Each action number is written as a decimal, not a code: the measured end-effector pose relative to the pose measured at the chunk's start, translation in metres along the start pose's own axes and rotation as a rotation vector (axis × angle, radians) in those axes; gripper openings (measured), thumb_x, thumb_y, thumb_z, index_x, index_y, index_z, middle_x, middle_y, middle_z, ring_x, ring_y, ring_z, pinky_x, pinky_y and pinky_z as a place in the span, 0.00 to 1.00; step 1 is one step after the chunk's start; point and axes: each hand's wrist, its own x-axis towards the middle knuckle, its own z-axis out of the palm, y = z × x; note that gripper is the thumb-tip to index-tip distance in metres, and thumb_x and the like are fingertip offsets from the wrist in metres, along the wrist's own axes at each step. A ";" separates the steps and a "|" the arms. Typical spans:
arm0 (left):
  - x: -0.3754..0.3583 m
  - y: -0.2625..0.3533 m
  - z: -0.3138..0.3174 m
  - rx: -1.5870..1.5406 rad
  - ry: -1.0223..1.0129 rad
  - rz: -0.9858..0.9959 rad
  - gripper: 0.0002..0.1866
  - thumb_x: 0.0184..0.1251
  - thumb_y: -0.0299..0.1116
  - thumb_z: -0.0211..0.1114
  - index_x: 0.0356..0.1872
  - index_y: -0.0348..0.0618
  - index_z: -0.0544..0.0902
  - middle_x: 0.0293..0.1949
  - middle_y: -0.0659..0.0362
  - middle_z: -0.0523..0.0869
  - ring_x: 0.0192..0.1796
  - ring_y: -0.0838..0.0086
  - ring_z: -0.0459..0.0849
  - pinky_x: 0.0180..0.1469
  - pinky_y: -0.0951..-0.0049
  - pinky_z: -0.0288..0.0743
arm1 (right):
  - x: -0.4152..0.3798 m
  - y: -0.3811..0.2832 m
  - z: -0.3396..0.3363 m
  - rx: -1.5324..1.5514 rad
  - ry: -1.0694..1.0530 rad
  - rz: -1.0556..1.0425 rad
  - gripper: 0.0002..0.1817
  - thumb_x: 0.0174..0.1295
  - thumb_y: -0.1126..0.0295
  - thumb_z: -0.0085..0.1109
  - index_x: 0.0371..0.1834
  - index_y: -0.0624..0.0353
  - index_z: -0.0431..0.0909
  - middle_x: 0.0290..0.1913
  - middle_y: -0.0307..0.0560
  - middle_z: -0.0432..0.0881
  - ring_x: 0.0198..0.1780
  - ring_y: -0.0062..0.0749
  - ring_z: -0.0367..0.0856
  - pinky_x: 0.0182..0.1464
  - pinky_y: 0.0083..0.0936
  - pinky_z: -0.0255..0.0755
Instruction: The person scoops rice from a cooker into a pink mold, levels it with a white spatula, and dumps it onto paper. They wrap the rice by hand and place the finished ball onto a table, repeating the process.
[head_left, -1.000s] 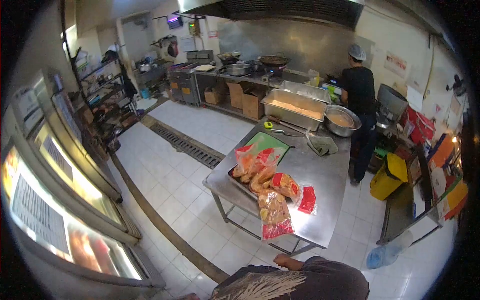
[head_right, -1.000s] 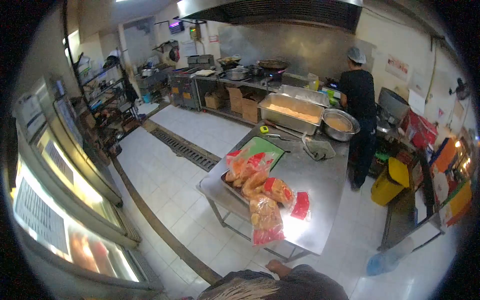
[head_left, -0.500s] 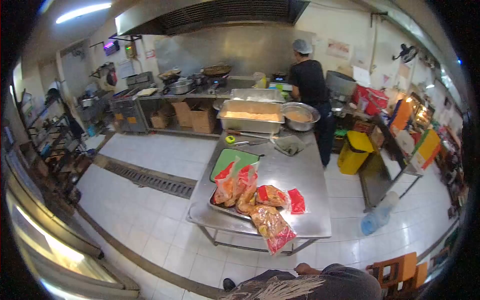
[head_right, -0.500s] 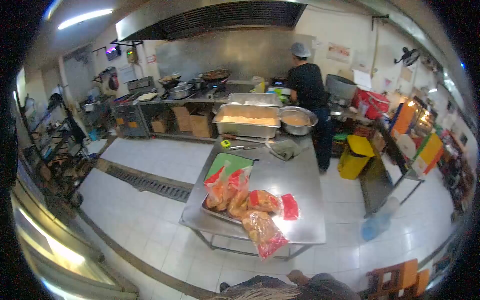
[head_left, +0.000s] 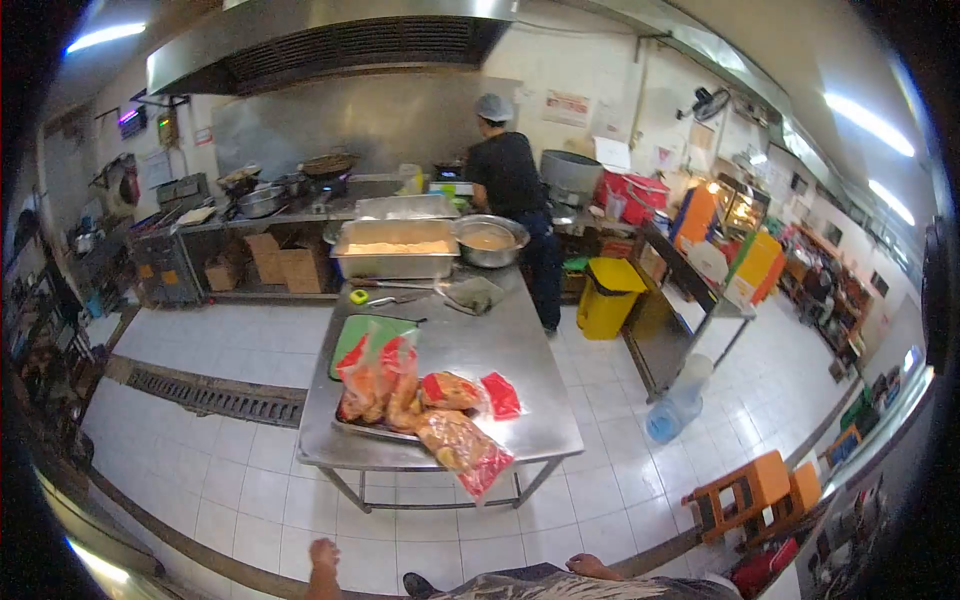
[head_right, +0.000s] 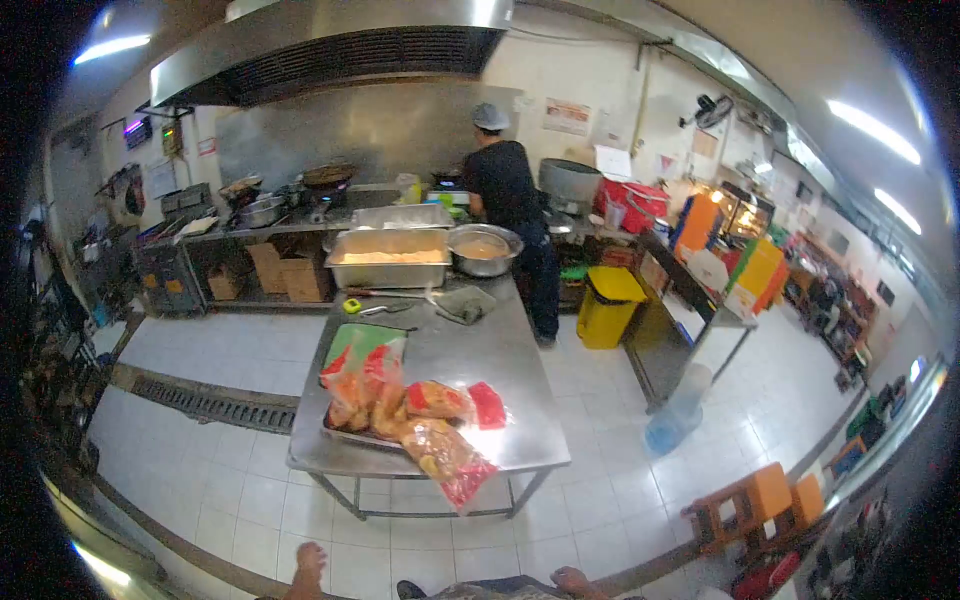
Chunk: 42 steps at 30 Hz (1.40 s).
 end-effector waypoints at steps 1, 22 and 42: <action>-0.016 -0.018 0.022 0.171 -0.061 -0.103 0.06 0.72 0.38 0.57 0.42 0.50 0.79 0.31 0.61 0.82 0.27 0.70 0.80 0.25 0.66 0.70 | 0.042 0.065 0.021 0.008 -0.040 -0.060 0.30 0.65 0.43 0.56 0.57 0.58 0.84 0.48 0.46 0.89 0.51 0.37 0.86 0.61 0.36 0.76; -0.223 -0.161 0.623 1.716 -1.242 -0.018 0.12 0.74 0.40 0.60 0.43 0.42 0.84 0.30 0.54 0.84 0.33 0.64 0.83 0.34 0.60 0.78 | -0.104 0.376 -0.010 1.000 0.556 0.649 0.22 0.58 0.55 0.61 0.49 0.58 0.87 0.52 0.57 0.87 0.56 0.50 0.85 0.60 0.42 0.76; -0.698 -0.541 1.212 1.604 -2.225 0.593 0.13 0.75 0.37 0.59 0.45 0.34 0.79 0.29 0.55 0.83 0.26 0.74 0.80 0.26 0.71 0.74 | -0.332 0.397 -0.164 0.664 1.918 1.541 0.28 0.60 0.67 0.68 0.64 0.62 0.74 0.61 0.62 0.71 0.62 0.59 0.72 0.65 0.47 0.68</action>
